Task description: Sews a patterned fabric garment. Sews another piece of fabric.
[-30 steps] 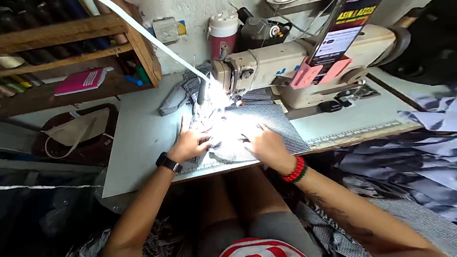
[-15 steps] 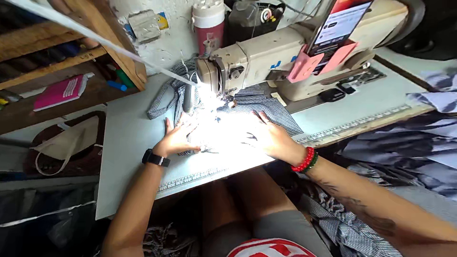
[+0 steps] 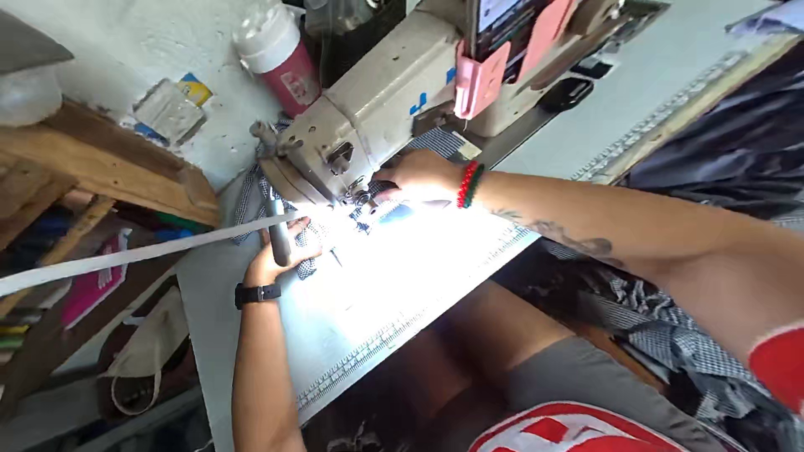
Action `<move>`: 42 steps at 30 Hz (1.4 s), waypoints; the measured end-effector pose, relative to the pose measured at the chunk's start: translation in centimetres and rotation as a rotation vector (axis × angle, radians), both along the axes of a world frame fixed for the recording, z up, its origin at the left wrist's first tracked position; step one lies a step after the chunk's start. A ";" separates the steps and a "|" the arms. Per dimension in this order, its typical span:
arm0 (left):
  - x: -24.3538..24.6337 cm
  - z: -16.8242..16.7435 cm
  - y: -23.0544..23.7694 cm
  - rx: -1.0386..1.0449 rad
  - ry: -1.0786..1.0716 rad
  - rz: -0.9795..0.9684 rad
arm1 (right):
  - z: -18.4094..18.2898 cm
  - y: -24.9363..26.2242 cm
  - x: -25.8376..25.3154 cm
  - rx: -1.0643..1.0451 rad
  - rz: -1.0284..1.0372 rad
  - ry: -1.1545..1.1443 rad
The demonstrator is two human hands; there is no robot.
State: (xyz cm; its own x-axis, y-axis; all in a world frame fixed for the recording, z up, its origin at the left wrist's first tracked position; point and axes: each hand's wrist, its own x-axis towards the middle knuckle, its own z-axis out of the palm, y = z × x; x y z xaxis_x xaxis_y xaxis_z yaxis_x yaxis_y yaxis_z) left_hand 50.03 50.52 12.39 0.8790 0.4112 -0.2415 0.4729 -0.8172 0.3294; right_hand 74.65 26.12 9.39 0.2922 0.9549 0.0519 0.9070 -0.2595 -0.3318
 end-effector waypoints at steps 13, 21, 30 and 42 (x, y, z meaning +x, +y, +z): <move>6.6 -2.7 -3.6 0.073 -0.202 0.434 | 2.1 -4.6 -5.4 -0.020 0.082 -0.041; 6.9 -2.2 -4.1 0.145 -0.085 0.433 | 4.1 2.4 -4.7 -0.076 0.256 0.278; -4.0 -0.4 -3.5 0.262 -0.082 0.195 | 2.9 -5.4 -4.2 -0.050 0.167 0.022; -20.9 3.1 -19.9 -0.073 -0.316 0.216 | 2.1 6.6 -19.0 0.303 0.534 0.046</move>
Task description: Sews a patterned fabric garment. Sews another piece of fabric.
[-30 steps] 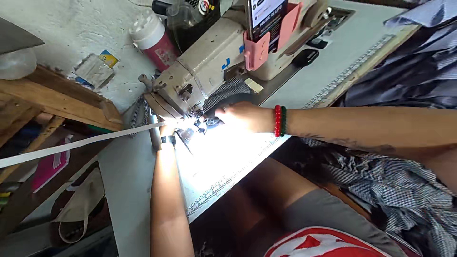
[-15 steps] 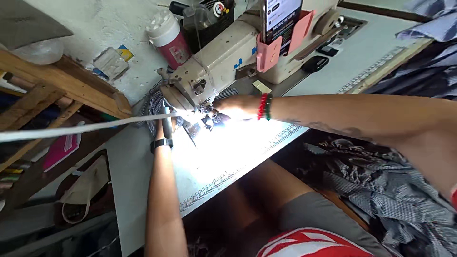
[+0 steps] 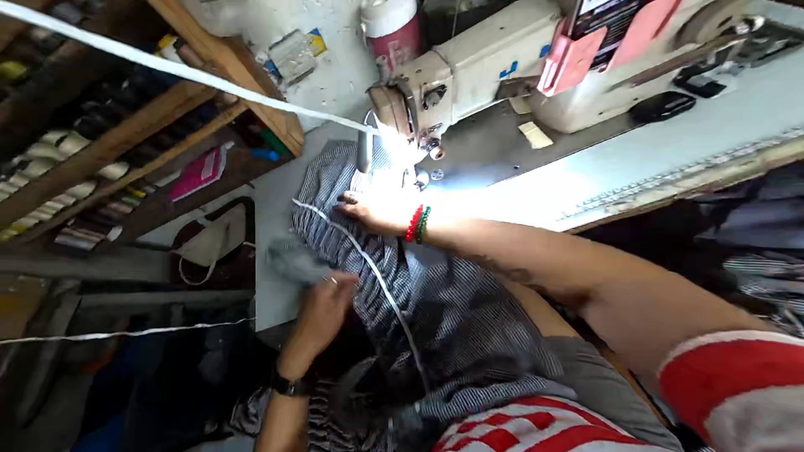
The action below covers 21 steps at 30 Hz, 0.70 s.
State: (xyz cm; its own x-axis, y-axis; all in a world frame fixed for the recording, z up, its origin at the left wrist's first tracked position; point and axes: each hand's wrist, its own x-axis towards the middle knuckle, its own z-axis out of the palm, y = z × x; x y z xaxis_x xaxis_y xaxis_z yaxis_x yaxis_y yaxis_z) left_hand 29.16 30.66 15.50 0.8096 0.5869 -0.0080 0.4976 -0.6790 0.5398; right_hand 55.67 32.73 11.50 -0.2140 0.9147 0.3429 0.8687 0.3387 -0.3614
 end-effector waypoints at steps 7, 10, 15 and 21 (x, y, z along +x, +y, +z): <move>4.5 -5.9 3.8 0.272 -0.225 -0.002 | 2.7 -14.6 -5.3 -0.291 -0.093 -0.011; 8.8 -7.5 0.7 0.315 -0.215 -0.205 | -1.1 -16.1 -1.1 -0.071 -0.326 0.017; 11.6 -7.9 0.3 0.427 -0.187 -0.176 | -4.2 -19.9 10.3 -0.104 -0.789 -0.051; 10.8 -7.2 0.3 0.542 -0.111 -0.063 | -4.3 -20.1 12.8 -0.010 -0.666 -0.108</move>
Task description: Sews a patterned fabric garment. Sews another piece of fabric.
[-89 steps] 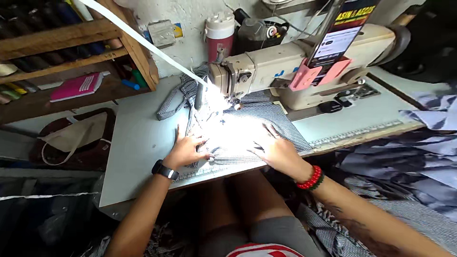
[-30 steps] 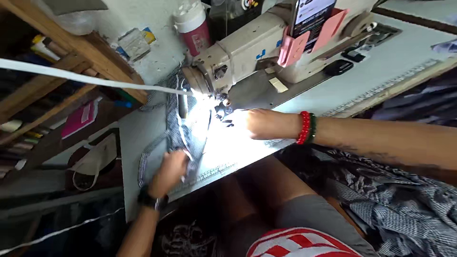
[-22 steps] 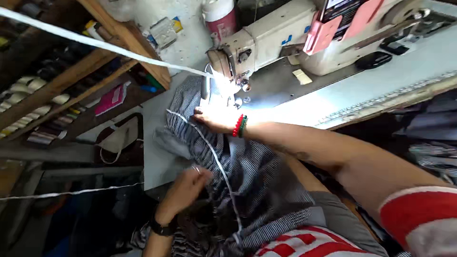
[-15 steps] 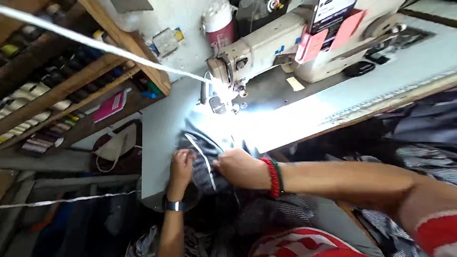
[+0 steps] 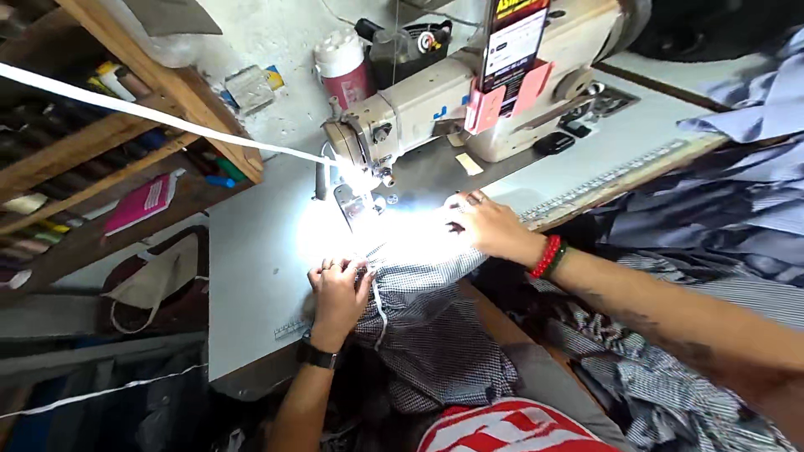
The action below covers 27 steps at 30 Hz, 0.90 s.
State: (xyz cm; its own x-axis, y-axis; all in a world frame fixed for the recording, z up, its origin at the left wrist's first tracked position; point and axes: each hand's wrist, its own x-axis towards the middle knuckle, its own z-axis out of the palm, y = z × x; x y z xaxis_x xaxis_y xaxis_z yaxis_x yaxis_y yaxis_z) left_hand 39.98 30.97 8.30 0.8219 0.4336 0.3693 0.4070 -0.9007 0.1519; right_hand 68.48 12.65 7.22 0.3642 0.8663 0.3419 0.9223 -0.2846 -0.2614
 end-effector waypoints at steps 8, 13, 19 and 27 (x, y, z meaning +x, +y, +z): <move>-0.2 -0.7 -0.1 0.031 -0.019 0.018 | 4.1 7.9 -7.4 0.028 0.427 0.240; -0.7 -0.3 0.1 0.028 0.043 -0.013 | 4.3 13.4 -8.7 -0.245 0.362 0.366; 0.6 0.6 2.3 0.011 0.156 -0.069 | 2.0 16.1 -9.1 -0.024 0.196 0.331; 2.0 1.0 4.6 0.100 0.192 -0.060 | 2.8 5.9 -5.9 0.013 0.068 0.084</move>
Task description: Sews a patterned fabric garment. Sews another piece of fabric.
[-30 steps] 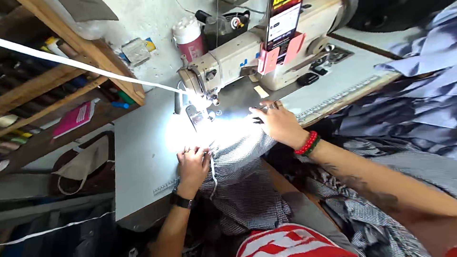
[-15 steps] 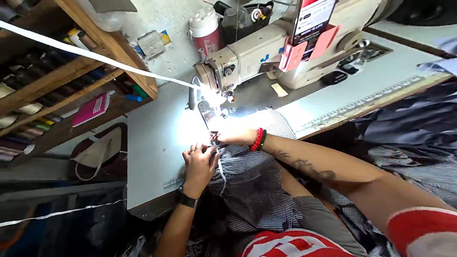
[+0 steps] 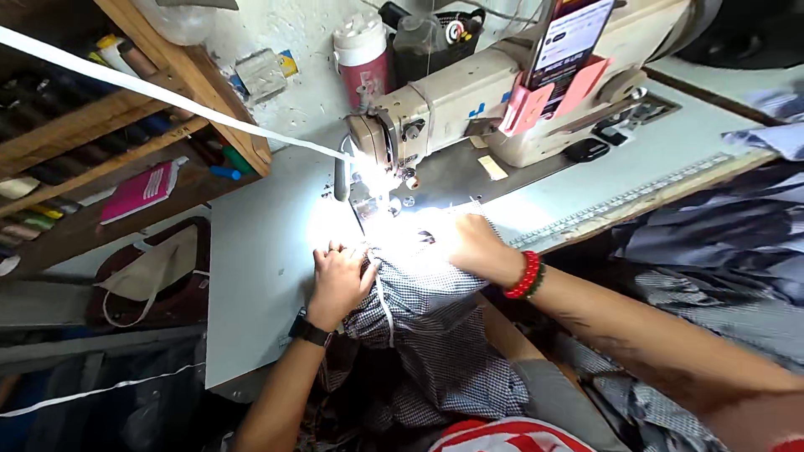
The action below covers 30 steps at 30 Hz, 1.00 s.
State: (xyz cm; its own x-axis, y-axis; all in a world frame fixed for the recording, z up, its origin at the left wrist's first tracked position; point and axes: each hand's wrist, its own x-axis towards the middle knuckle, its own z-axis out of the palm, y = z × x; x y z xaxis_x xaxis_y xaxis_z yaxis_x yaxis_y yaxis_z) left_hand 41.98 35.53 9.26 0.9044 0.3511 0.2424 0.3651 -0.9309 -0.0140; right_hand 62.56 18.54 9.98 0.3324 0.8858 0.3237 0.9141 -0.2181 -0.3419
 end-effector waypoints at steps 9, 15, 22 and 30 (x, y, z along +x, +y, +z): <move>3.9 1.1 4.8 -0.072 0.061 0.053 | -1.0 4.1 7.6 -0.204 0.002 -0.002; 2.7 2.4 2.3 -0.264 0.361 0.054 | -0.9 0.3 5.0 -0.013 0.104 0.028; 1.8 2.1 0.5 -0.307 0.364 -0.109 | -0.2 -1.1 4.9 -0.009 0.168 0.071; 0.7 1.3 0.7 -0.358 0.311 -0.104 | -1.5 -2.2 4.2 -0.029 0.284 -0.118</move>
